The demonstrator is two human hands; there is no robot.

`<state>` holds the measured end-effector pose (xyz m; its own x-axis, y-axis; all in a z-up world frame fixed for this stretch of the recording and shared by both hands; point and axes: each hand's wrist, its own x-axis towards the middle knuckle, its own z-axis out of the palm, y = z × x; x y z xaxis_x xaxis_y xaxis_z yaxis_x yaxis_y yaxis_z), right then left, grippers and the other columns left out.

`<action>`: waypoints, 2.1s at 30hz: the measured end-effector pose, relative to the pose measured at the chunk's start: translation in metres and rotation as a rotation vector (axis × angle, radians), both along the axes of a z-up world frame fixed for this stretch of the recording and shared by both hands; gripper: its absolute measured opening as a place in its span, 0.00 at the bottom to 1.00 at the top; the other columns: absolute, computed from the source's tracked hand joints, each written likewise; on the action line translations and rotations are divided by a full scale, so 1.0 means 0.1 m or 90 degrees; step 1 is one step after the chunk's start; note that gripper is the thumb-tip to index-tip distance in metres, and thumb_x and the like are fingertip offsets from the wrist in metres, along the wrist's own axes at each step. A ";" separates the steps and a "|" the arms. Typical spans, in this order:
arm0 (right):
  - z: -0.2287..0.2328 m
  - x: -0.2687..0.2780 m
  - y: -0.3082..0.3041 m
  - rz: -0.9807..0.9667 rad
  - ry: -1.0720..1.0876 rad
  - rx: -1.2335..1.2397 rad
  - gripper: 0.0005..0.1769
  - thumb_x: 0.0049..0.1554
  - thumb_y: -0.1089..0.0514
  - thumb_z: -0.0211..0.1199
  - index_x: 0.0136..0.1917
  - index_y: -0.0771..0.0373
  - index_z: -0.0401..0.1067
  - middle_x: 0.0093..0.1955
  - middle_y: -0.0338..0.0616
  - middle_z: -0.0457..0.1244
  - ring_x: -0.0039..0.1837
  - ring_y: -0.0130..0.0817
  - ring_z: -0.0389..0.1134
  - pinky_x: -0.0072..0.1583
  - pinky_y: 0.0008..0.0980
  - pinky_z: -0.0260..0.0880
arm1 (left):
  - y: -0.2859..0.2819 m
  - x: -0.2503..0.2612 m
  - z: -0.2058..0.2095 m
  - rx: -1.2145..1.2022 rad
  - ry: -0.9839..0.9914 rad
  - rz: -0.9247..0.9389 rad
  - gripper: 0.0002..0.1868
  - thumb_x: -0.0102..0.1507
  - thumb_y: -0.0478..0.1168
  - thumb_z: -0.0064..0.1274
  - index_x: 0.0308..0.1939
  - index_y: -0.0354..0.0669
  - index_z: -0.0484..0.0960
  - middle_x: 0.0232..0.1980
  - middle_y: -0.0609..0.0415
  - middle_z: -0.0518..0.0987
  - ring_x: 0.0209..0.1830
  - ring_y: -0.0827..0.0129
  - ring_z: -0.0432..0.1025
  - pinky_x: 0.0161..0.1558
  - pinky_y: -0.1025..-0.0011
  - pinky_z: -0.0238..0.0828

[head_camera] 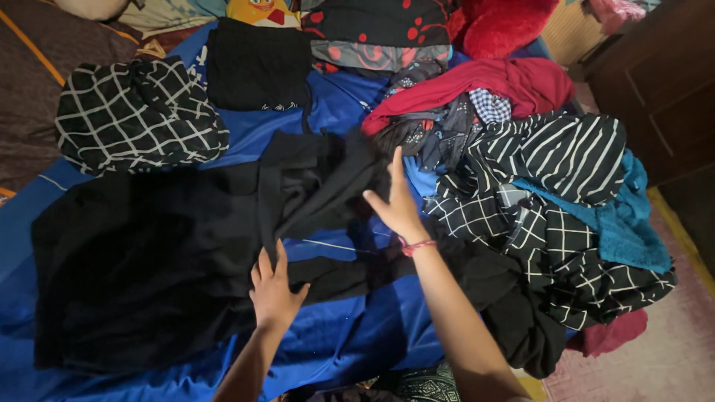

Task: The person folds a black garment on a bed. They smooth and align the fabric, fold the sides inward, and then fold the garment in half to create a compact bundle.

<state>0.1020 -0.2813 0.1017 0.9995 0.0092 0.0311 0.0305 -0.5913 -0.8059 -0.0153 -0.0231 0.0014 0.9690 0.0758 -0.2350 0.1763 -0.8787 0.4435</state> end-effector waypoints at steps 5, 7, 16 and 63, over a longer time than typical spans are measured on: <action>-0.59 -0.16 -0.41 0.161 -0.097 -0.075 0.19 0.54 0.56 0.71 0.58 0.54 0.74 0.59 0.34 0.69 0.54 0.31 0.69 0.58 0.30 0.68 | 0.00 0.01 0.00 -0.002 -0.008 0.008 0.62 0.53 0.53 0.69 0.82 0.65 0.42 0.82 0.52 0.47 0.76 0.48 0.50 0.55 0.39 0.70; -0.93 -0.31 -0.63 0.208 0.004 -0.187 0.25 0.47 0.53 0.74 0.58 0.51 0.75 0.60 0.34 0.70 0.58 0.32 0.70 0.61 0.30 0.66 | 0.00 0.01 0.03 -0.020 -0.013 0.008 0.55 0.57 0.50 0.61 0.82 0.64 0.43 0.82 0.52 0.47 0.75 0.46 0.50 0.54 0.37 0.69; -0.49 -0.70 -0.67 0.178 0.050 -0.234 0.20 0.40 0.40 0.79 0.45 0.44 0.80 0.42 0.33 0.70 0.50 0.31 0.70 0.64 0.32 0.61 | 0.00 -0.11 -0.15 -0.007 -0.087 -0.015 0.57 0.49 0.33 0.48 0.82 0.58 0.44 0.83 0.50 0.48 0.77 0.49 0.50 0.58 0.42 0.65; -0.93 0.03 0.00 0.222 -0.028 -0.454 0.25 0.52 0.57 0.63 0.62 0.38 0.74 0.68 0.51 0.65 0.65 0.48 0.70 0.57 0.51 0.73 | 0.09 -0.09 -0.23 -0.039 -0.055 -0.076 0.54 0.55 0.51 0.65 0.80 0.59 0.51 0.84 0.60 0.44 0.79 0.50 0.47 0.58 0.39 0.68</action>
<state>0.1046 -0.2816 0.0087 0.9334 0.3537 -0.0602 0.3319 -0.9149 -0.2296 -0.0246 -0.0144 -0.0219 0.9872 -0.0527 -0.1505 0.0310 -0.8623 0.5054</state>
